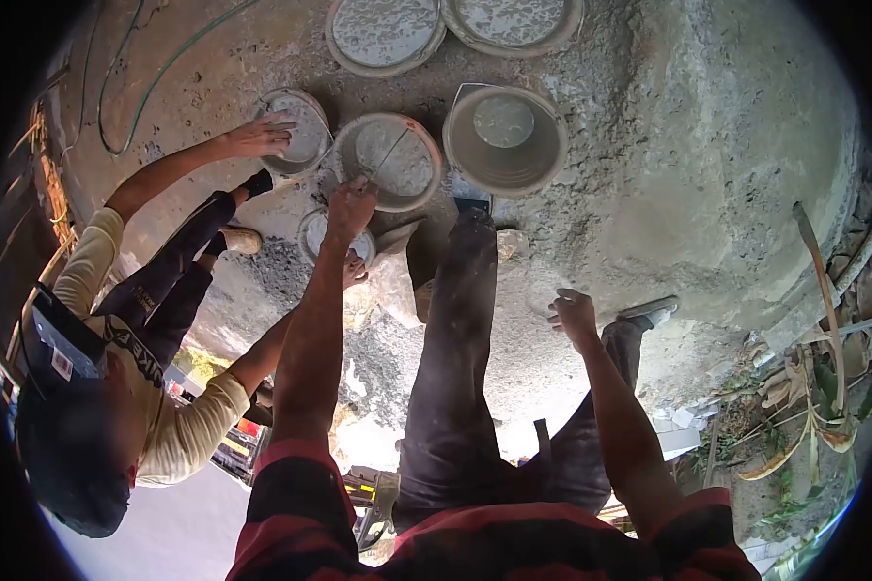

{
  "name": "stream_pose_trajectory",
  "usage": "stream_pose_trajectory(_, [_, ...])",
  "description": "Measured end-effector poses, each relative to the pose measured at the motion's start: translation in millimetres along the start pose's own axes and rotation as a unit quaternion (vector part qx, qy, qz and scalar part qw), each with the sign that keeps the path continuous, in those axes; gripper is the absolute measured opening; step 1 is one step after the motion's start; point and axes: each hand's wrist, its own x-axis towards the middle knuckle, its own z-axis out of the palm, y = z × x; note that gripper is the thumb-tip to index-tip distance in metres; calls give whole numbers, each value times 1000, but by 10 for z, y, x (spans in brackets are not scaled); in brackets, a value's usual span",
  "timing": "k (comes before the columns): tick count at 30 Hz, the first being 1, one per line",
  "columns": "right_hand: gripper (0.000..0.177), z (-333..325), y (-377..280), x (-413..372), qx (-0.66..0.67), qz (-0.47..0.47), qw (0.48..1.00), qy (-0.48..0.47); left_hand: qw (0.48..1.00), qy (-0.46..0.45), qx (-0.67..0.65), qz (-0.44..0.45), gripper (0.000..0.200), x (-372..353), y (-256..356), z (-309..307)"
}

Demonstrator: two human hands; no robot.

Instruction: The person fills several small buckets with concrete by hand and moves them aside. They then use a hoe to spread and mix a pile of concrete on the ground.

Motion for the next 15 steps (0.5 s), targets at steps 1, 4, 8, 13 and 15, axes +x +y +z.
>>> stream_pose_trajectory(1, [49, 32, -33, -35, 18, -1, 1000, -3, 989, 52, 136, 0, 38, -52, 20, 110])
stream_pose_trajectory(4, [48, 92, -123, -141, 56, -8, 998, -22, 867, 105, 485, -37, 57, -349, 502, 578])
stream_pose_trajectory(8, [46, 256, -225, -121, 64, -16, 997, -43, 832, 98, 544, 38, 79, -144, 904, 1464])
stream_pose_trajectory(13, [43, 260, -308, 13, 145, -58, 987, -25, 913, -3, 385, 134, 75, 933, 727, 2457])
stream_pose_trajectory(15, [42, 156, -246, 81, 181, -79, 980, -7, 971, -68, 171, 150, 50, 1374, 430, 2429])
